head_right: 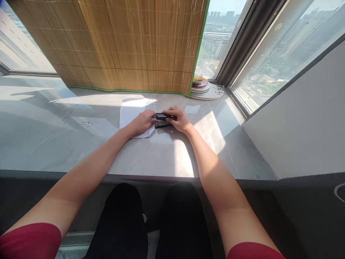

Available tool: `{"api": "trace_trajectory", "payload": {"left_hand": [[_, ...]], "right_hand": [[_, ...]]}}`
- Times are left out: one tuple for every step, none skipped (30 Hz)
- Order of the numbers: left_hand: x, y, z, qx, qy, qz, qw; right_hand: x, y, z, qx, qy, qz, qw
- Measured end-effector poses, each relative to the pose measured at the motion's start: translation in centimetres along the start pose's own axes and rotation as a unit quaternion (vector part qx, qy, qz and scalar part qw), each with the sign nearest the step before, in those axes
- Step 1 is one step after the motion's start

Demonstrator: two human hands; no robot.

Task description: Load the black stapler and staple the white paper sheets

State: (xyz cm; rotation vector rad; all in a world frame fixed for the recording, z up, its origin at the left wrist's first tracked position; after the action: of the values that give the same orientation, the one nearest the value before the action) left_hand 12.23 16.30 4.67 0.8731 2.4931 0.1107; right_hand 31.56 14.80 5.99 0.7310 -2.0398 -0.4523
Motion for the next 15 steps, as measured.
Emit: {"api": "trace_trajectory", "payload": {"left_hand": [[0.1, -0.1, -0.2, 0.001, -0.028, -0.002, 1.000], [0.2, -0.1, -0.3, 0.003, -0.055, -0.002, 0.999], [0.2, -0.2, -0.4, 0.006, -0.076, 0.001, 0.997], [0.1, -0.3, -0.5, 0.009, -0.092, 0.007, 0.996], [0.0, -0.3, -0.5, 0.013, -0.102, 0.013, 0.995], [-0.1, -0.4, -0.5, 0.014, -0.108, 0.017, 0.994], [-0.2, -0.4, -0.5, 0.015, -0.112, 0.019, 0.993], [-0.4, -0.4, -0.5, 0.015, -0.114, 0.021, 0.993], [-0.6, -0.4, -0.4, 0.017, -0.115, 0.024, 0.993], [-0.8, -0.4, -0.4, 0.019, -0.114, 0.028, 0.993], [-0.9, -0.4, -0.3, 0.021, -0.112, 0.031, 0.993], [-1.0, -0.4, -0.3, 0.020, -0.104, 0.031, 0.994], [-0.9, -0.3, -0.2, 0.015, -0.088, 0.027, 0.996], [-0.7, -0.2, -0.3, 0.007, -0.065, 0.018, 0.998], [-0.4, -0.2, -0.2, 0.001, -0.039, 0.005, 0.999]], "right_hand": [[-0.1, 0.0, 0.0, -0.001, -0.003, 0.002, 1.000], [-0.1, 0.0, 0.0, -0.003, -0.007, 0.003, 1.000], [-0.2, 0.0, -0.1, -0.006, -0.009, 0.004, 1.000], [-0.2, 0.0, -0.1, -0.009, -0.012, 0.005, 1.000], [-0.2, 0.0, -0.1, -0.010, -0.013, 0.005, 1.000], [-0.2, 0.0, -0.1, -0.010, -0.015, 0.005, 1.000], [-0.2, 0.0, -0.1, -0.011, -0.016, 0.005, 1.000], [-0.2, 0.0, -0.1, -0.011, -0.018, 0.005, 1.000], [-0.2, 0.0, -0.1, -0.011, -0.020, 0.005, 1.000], [-0.2, 0.0, -0.1, -0.012, -0.022, 0.004, 1.000], [-0.1, 0.0, -0.1, -0.014, -0.024, 0.002, 1.000], [-0.1, 0.0, -0.1, -0.016, -0.025, 0.000, 1.000], [0.0, 0.0, -0.1, -0.018, -0.026, -0.002, 1.000], [0.0, -0.1, -0.1, -0.020, -0.027, -0.003, 0.999], [0.0, -0.1, -0.1, -0.022, -0.028, -0.004, 0.999]]}}
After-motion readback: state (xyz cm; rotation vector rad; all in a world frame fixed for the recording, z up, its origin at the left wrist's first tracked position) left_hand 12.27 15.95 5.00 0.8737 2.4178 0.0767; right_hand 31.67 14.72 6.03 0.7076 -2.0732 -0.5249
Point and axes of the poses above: each hand's wrist, its own y-axis towards the middle knuckle, its own z-axis out of the palm, x = y × z, the point moved 7 cm from there along y, towards the middle knuckle, and after that the axes turned 3 degrees about -x, right-handed, at the moved point
